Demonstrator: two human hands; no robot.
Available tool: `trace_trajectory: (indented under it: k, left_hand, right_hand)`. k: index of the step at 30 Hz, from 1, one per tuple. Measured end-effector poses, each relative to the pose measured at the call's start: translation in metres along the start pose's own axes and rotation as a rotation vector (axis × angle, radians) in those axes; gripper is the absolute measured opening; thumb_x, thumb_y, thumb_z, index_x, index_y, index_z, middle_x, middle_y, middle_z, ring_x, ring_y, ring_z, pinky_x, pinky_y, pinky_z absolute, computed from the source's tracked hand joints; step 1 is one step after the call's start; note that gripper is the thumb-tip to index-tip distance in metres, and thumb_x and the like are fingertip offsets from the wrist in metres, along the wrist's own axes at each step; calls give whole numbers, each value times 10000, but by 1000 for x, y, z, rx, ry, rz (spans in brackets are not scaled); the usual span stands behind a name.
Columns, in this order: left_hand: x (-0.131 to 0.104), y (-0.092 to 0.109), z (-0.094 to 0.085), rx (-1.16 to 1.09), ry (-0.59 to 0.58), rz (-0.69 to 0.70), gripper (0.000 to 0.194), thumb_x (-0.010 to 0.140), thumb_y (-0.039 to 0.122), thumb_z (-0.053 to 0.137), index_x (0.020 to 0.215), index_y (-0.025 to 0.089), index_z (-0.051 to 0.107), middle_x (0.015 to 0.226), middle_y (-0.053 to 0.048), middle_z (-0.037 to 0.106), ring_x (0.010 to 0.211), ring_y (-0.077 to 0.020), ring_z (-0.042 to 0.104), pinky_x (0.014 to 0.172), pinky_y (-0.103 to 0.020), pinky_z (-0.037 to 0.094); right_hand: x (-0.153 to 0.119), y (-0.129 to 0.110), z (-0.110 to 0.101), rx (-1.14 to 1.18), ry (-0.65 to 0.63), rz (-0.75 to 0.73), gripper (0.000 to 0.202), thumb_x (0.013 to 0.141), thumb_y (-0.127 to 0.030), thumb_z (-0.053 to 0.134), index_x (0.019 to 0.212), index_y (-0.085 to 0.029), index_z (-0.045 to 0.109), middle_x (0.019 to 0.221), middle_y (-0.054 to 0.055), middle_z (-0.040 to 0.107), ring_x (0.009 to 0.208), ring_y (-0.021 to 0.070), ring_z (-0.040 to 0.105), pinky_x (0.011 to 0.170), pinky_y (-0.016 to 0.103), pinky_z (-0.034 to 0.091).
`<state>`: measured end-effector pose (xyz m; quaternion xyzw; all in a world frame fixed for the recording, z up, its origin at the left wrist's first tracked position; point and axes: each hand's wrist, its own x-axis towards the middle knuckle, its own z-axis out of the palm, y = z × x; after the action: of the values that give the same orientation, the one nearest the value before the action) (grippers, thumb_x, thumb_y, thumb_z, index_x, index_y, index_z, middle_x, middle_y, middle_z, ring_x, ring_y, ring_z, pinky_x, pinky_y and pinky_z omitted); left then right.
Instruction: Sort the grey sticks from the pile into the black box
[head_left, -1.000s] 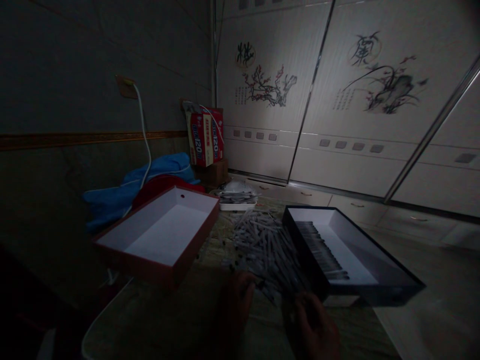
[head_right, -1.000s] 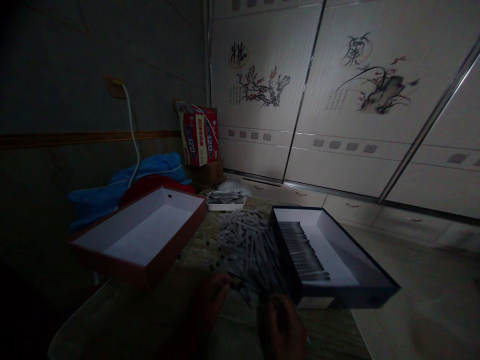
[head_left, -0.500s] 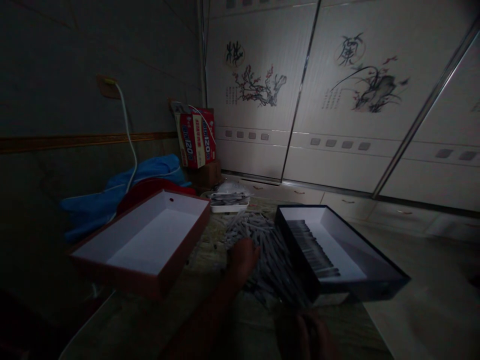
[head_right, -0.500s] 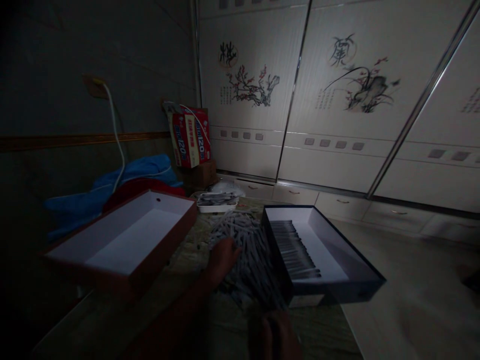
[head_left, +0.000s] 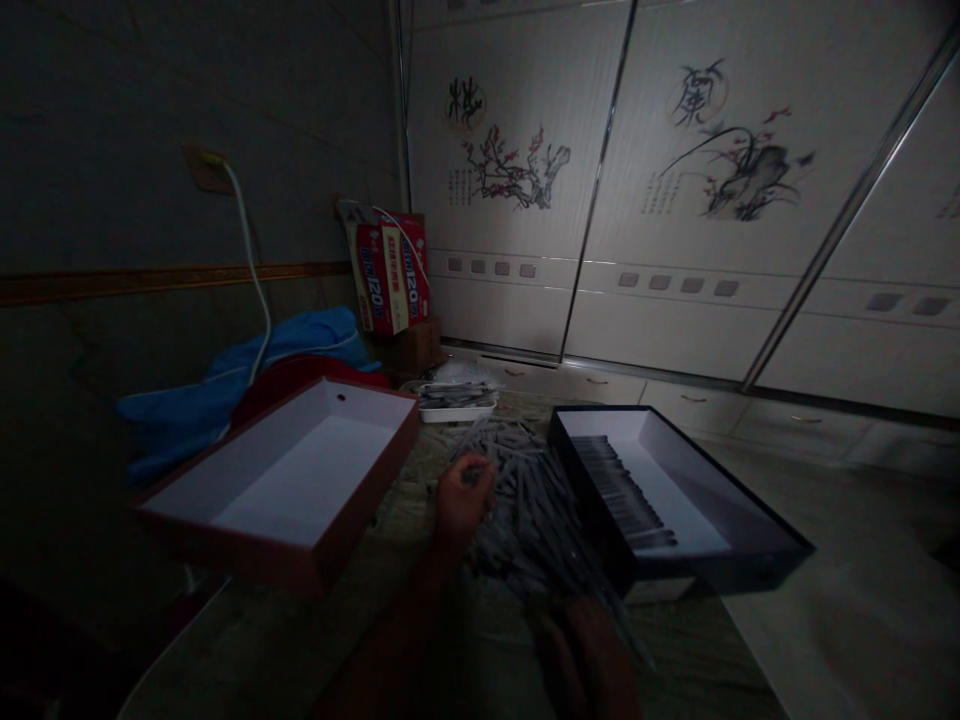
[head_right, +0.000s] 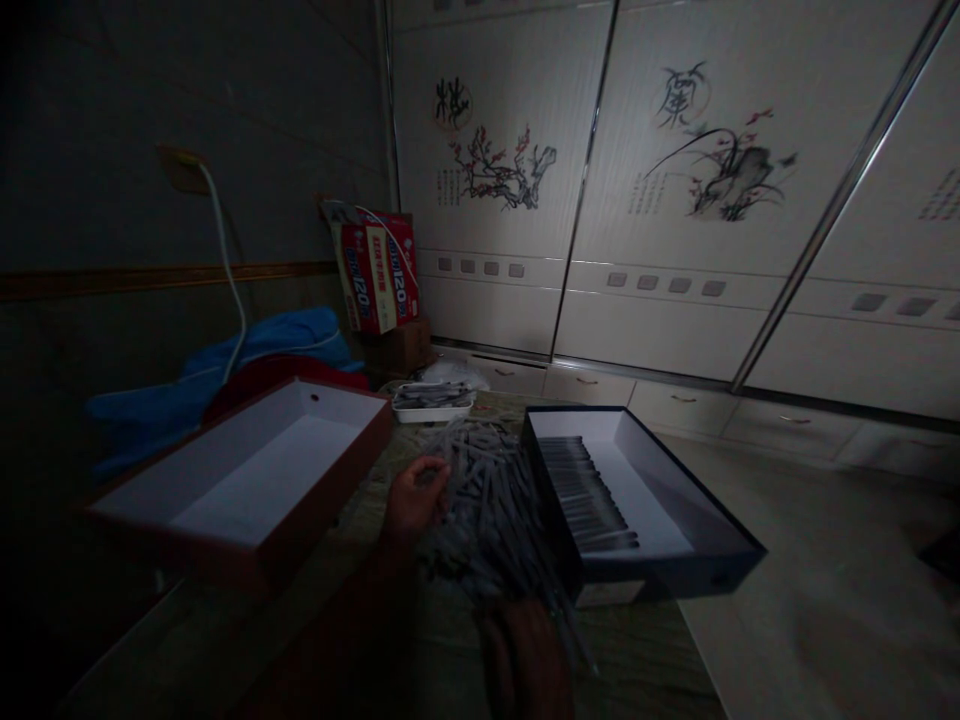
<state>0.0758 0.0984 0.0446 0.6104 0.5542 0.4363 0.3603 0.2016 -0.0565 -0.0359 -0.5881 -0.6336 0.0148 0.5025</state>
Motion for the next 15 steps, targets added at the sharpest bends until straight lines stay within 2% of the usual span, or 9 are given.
trace_trajectory:
  k: [2, 3, 5, 7, 9, 11, 15]
  left_hand:
    - [-18, -1, -15, -119, -15, -15, 273, 775, 418, 427, 899, 180, 475, 793, -31, 694, 348, -97, 541, 334, -222, 419]
    - [-29, -3, -22, -306, -26, -42, 263, 749, 421, 474, 870, 188, 466, 835, -40, 696, 368, -105, 563, 342, -232, 438]
    - [-50, -9, -34, -507, -85, -61, 264, 723, 422, 545, 843, 196, 485, 835, -30, 698, 470, -137, 627, 436, -265, 504]
    - [-69, -19, -43, -516, -73, -74, 245, 692, 390, 604, 810, 186, 536, 779, -26, 704, 582, -174, 661, 541, -292, 536]
    - [-84, -29, -49, -395, -83, -74, 233, 686, 369, 624, 816, 176, 618, 764, -40, 713, 700, -205, 668, 672, -323, 537]
    - [-94, -39, -52, -309, -83, -31, 203, 670, 326, 641, 809, 183, 675, 892, -57, 716, 885, -227, 640, 829, -331, 490]
    - [-103, -49, -54, -267, -25, -71, 185, 678, 332, 609, 761, 186, 688, 904, -66, 711, 903, -235, 624, 869, -348, 462]
  right_hand:
    - [2, 0, 0, 14, -31, 0, 273, 882, -384, 424, 771, -226, 617, 710, 31, 608, 670, 170, 595, 628, 275, 473]
    - [2, 1, 0, 27, -42, 5, 286, 883, -392, 415, 764, -227, 616, 715, 34, 612, 678, 171, 599, 627, 273, 477]
    - [1, 1, -2, 37, -33, 33, 311, 884, -424, 398, 803, -231, 628, 771, 50, 646, 721, 180, 622, 642, 275, 495]
    - [0, 1, -5, 28, -18, 51, 328, 866, -468, 415, 866, -235, 646, 844, 66, 681, 766, 194, 645, 663, 283, 517]
    - [-1, -2, -10, 29, -9, 69, 327, 846, -482, 445, 902, -241, 660, 886, 69, 698, 788, 202, 657, 670, 286, 530]
    - [0, -9, -16, 58, 0, 87, 321, 846, -473, 449, 892, -247, 672, 884, 63, 704, 785, 197, 662, 667, 277, 536]
    - [-2, -21, -24, 52, 33, 51, 301, 815, -478, 499, 800, -253, 698, 801, 53, 714, 731, 199, 673, 649, 283, 545]
